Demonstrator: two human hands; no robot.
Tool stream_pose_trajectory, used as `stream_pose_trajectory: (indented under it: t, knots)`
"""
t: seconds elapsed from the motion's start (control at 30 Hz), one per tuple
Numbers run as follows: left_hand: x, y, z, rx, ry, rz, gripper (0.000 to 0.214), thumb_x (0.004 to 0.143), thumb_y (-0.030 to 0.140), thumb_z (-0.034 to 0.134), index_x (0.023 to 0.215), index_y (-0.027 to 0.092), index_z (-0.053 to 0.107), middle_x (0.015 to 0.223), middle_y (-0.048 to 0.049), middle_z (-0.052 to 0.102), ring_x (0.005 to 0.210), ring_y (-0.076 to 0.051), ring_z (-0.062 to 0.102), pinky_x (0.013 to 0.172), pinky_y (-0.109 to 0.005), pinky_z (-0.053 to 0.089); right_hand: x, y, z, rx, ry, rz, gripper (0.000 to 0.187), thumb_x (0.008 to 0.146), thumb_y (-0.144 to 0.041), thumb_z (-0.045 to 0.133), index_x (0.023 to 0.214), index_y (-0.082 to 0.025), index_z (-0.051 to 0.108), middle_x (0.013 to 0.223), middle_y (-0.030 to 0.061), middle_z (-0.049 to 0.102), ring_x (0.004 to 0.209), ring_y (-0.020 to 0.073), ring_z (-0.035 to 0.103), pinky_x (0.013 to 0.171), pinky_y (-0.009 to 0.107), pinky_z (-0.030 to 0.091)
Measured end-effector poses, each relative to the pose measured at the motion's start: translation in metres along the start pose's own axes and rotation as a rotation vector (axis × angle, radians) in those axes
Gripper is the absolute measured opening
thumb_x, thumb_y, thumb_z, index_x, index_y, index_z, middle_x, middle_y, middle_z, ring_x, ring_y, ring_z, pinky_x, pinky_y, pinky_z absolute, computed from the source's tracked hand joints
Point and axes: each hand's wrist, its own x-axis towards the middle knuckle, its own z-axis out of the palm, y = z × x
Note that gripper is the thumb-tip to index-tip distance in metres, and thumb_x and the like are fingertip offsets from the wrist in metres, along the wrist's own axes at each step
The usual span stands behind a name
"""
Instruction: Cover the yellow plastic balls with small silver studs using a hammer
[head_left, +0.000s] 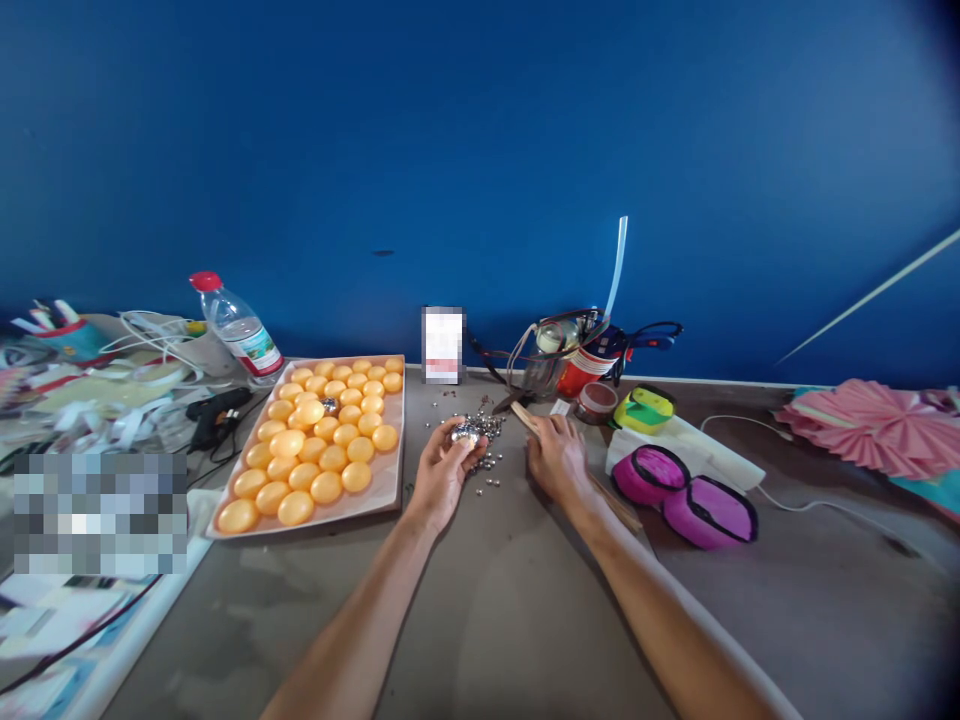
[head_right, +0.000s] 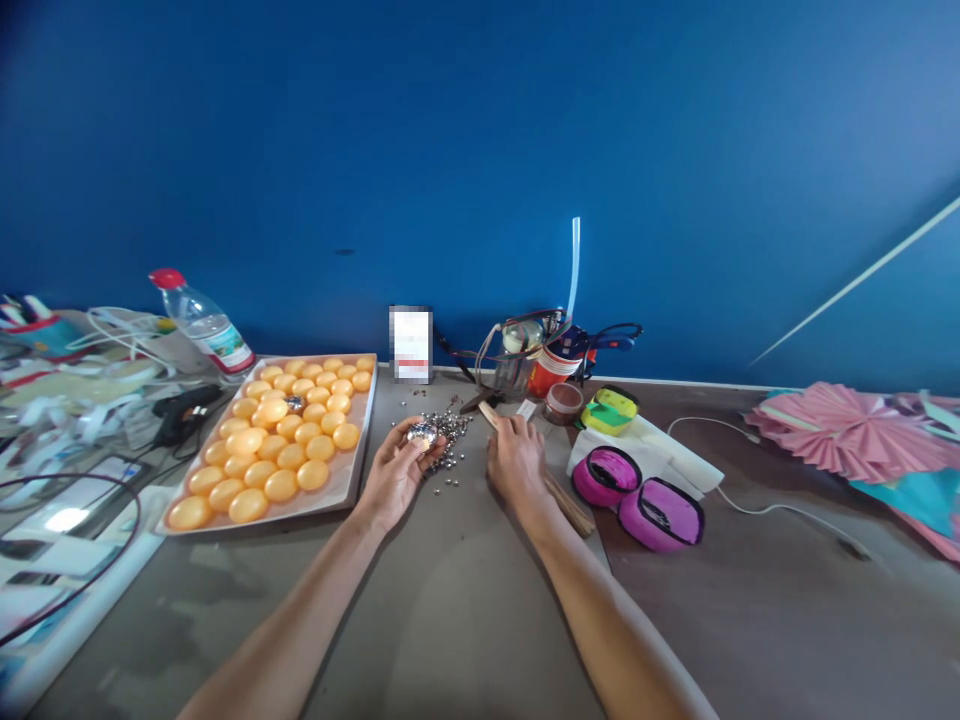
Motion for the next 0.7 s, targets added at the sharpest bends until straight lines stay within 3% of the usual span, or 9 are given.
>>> stream_pose_trajectory:
  t: [0.17,0.4,0.57,0.7]
  knots:
    - [0.000,-0.005,-0.005,0.176,0.035,0.106,0.035,0.071,0.026,0.068,0.104,0.023,0.056,0.098,-0.0007,0.060,0.092,-0.019,0.063,0.092,-0.037,0.044,0.000,-0.005,-0.010,-0.249,-0.169,0.095,0.031,0.082,-0.023,0.049,0.111,-0.018,0.056,0.104,0.0121,0.057,0.097,0.0281,0.049,0.079,0.037,0.034]
    - [0.001,-0.013,-0.010,0.425,-0.011,0.221,0.037,0.074,0.024,0.064,0.109,0.021,0.054,0.104,-0.0069,0.060,0.095,-0.021,0.060,0.088,-0.035,0.045,0.004,0.004,-0.003,-0.277,-0.243,0.129,0.037,0.083,-0.015,0.043,0.119,-0.017,0.052,0.107,0.0134,0.060,0.100,0.0268,0.051,0.081,0.035,0.034]
    - [0.003,-0.017,-0.012,0.381,0.030,0.280,0.047,0.069,0.020,0.069,0.113,0.022,0.051,0.117,-0.0092,0.055,0.096,-0.020,0.059,0.084,-0.032,0.045,0.003,0.011,0.003,-0.145,-0.198,0.133,0.034,0.086,-0.015,0.039,0.117,-0.014,0.052,0.105,0.0141,0.060,0.090,0.0216,0.057,0.076,0.030,0.040]
    - [0.004,-0.014,-0.012,0.309,0.097,0.204,0.042,0.070,0.027,0.070,0.109,0.021,0.055,0.098,-0.0061,0.060,0.079,-0.018,0.063,0.074,-0.031,0.048,0.000,0.006,-0.002,0.055,-0.016,-0.005,0.036,0.086,-0.019,0.037,0.119,-0.014,0.049,0.107,0.0137,0.059,0.087,0.0215,0.059,0.072,0.030,0.045]
